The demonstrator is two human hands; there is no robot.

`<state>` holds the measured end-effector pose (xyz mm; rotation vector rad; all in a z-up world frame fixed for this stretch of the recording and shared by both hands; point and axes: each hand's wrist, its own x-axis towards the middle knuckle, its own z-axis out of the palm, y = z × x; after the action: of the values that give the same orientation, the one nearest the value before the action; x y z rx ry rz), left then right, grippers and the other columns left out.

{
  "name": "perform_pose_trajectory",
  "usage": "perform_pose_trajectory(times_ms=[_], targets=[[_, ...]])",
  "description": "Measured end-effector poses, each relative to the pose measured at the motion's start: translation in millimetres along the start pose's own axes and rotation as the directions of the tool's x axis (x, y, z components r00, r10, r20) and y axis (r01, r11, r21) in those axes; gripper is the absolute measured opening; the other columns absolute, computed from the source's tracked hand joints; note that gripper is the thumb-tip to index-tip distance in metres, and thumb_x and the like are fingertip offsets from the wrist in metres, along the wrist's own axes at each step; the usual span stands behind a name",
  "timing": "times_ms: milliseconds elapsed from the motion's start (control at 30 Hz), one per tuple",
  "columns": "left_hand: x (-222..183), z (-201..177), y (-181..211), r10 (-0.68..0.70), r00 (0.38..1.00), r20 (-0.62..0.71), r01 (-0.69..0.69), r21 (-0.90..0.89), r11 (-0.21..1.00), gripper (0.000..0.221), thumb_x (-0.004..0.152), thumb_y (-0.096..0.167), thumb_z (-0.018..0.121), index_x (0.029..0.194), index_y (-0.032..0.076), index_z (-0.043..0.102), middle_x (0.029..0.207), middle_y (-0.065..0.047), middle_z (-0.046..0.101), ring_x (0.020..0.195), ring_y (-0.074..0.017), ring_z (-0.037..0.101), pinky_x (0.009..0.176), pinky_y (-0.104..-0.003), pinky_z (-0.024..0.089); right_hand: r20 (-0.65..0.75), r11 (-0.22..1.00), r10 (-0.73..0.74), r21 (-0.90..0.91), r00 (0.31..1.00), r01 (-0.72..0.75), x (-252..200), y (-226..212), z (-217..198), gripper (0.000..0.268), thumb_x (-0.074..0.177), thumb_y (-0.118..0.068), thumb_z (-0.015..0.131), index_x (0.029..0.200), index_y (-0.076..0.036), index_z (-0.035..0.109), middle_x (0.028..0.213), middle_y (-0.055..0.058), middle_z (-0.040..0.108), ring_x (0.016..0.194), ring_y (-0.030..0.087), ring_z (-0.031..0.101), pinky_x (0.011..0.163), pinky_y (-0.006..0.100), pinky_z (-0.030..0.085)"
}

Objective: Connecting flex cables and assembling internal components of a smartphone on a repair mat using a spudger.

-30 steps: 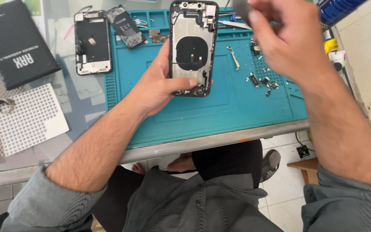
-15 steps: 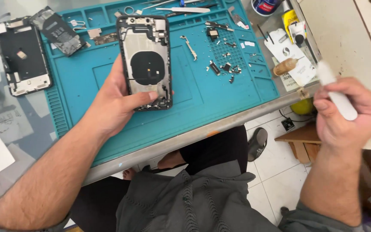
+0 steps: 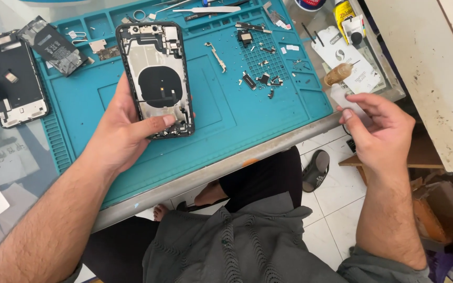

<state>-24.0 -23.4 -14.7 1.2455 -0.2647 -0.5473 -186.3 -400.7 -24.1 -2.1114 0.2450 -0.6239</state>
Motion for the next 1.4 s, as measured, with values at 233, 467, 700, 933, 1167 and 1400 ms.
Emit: perform_pose_trajectory(times_ms=[233,467,700,933,1167,1400], targets=[[1.3,-2.0,-2.6,0.015,1.0,0.011,-0.016,0.015,1.0,0.091,0.077,-0.001,0.072,0.156,0.013,0.03,0.135,-0.005,0.058,0.116,-0.0188,0.061,0.1,-0.036,0.055,0.261,0.91,-0.174,-0.327,0.95,0.256,20.5,-28.2,-5.1,0.019,0.104,0.002,0.069,0.121,0.0,0.077,0.106,0.009,0.075,0.071,0.013,0.053,0.067,0.025,0.042],[1.2,-0.3,0.3,-0.007,1.0,0.002,0.007,0.029,1.0,0.09,0.078,-0.002,0.07,0.157,0.014,0.03,0.133,-0.006,0.058,0.114,-0.0197,0.062,0.101,-0.038,0.057,0.358,0.798,-0.312,-0.404,0.88,0.447,30.4,-20.7,-5.0,0.019,0.103,-0.003,0.076,0.122,0.0,0.078,0.108,0.01,0.076,0.089,0.018,0.066,0.08,0.031,0.053],[1.1,2.8,2.8,-0.004,1.0,0.021,0.003,0.006,1.0,0.088,0.078,-0.004,0.07,0.155,0.013,0.031,0.129,-0.01,0.061,0.112,-0.0253,0.066,0.097,-0.042,0.06,0.373,0.804,-0.324,-0.376,0.869,0.461,26.6,-7.0,1.8,0.019,0.104,-0.003,0.076,0.123,0.0,0.08,0.091,0.006,0.065,0.082,0.018,0.061,0.079,0.03,0.052],[1.8,1.3,-0.3,0.002,0.999,0.033,-0.002,-0.004,1.0,0.087,0.078,-0.005,0.07,0.154,0.013,0.031,0.127,-0.011,0.062,0.11,-0.0261,0.067,0.097,-0.043,0.06,0.343,0.848,-0.286,-0.344,0.895,0.403,20.3,-5.8,7.8,0.02,0.104,-0.003,0.075,0.124,0.001,0.079,0.085,0.006,0.06,0.075,0.016,0.055,0.073,0.029,0.046],[1.5,0.9,0.2,-0.003,1.0,0.009,0.003,0.027,1.0,0.088,0.078,-0.005,0.07,0.155,0.013,0.032,0.13,-0.008,0.06,0.113,-0.0213,0.064,0.098,-0.039,0.058,0.326,0.927,-0.13,-0.295,0.936,0.232,21.1,-6.2,10.1,0.024,0.103,-0.007,0.073,0.127,-0.002,0.076,0.084,0.002,0.06,0.068,0.013,0.045,0.065,0.027,0.039],[0.7,2.3,0.5,0.016,0.999,0.029,-0.018,0.044,0.999,0.089,0.078,-0.002,0.071,0.156,0.013,0.031,0.135,-0.006,0.058,0.117,-0.0195,0.061,0.101,-0.037,0.056,0.295,0.955,-0.071,-0.256,0.953,0.15,21.4,-8.1,5.3,0.022,0.105,-0.007,0.072,0.126,-0.003,0.076,0.093,0.003,0.065,0.074,0.011,0.05,0.063,0.023,0.038]])
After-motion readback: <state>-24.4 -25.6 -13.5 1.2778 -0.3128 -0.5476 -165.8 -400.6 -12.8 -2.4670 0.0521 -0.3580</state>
